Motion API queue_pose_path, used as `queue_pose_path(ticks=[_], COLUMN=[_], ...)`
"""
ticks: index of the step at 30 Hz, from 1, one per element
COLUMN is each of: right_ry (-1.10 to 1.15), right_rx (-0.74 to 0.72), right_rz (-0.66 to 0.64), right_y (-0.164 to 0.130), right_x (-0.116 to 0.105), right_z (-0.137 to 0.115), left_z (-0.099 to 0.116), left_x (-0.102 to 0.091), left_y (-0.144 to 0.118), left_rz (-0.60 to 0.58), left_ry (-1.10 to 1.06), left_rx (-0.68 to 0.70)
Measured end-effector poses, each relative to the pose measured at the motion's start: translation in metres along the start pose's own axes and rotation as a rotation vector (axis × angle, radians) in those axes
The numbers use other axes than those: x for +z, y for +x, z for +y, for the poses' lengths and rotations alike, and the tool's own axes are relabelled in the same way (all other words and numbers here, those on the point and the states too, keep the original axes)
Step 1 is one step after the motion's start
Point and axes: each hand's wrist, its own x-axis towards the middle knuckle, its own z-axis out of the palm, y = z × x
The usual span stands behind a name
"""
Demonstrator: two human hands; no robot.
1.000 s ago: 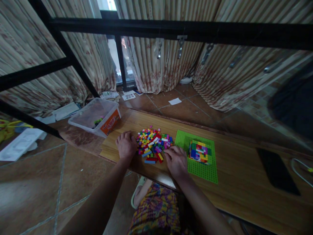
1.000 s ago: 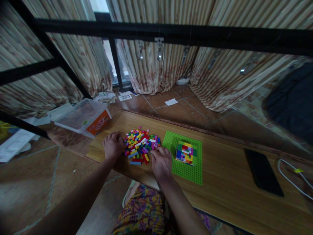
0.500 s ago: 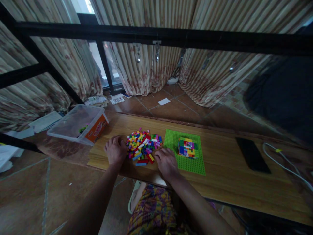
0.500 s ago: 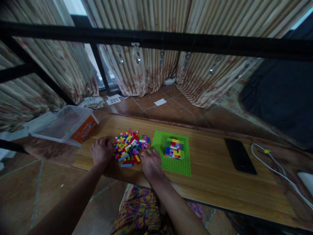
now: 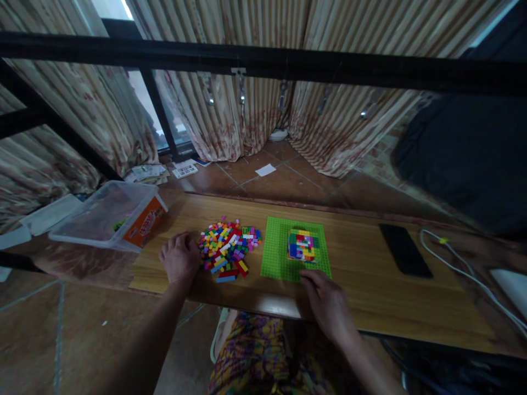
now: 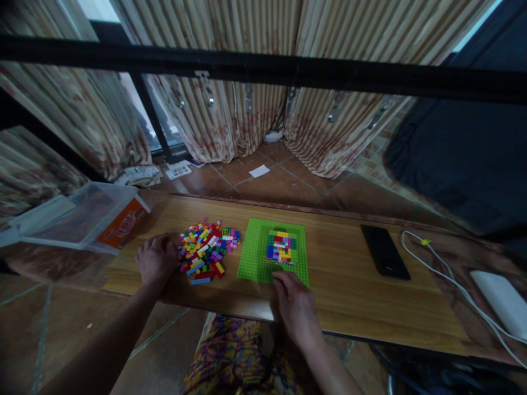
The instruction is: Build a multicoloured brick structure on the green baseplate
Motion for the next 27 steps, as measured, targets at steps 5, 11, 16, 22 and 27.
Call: queue_pose_path(ticks=[5, 11, 16, 22, 27], right_ry=[-0.1, -0.149, -0.123, -0.082, -0.008], right_rx=[-0.052, -0.107, -0.109, -0.082, -0.047], right_rz=[0.162, 0.306, 0.317, 0.299, 0.309], right_y=[0.013, 0.034, 0.037, 0.037, 0.041], right_x=[-0.011, -0.005, 0.004, 0.008, 0.009], right_z=[0.019, 0.028, 0.037, 0.042, 0.044], left_z=[-0.003, -0.004, -0.002, -0.002, -0.003], left_x=[0.003, 0.004, 0.004, 0.005, 0.006], left_y=[0.001, 0.001, 0.001, 0.001, 0.001], left_rz=[0.014, 0.024, 0.017, 0.027, 0.033], left_ry=[-0.005, -0.012, -0.009, -0.001, -0.01], left_rx=[0.012, 0.016, 0.007, -0.003, -0.005])
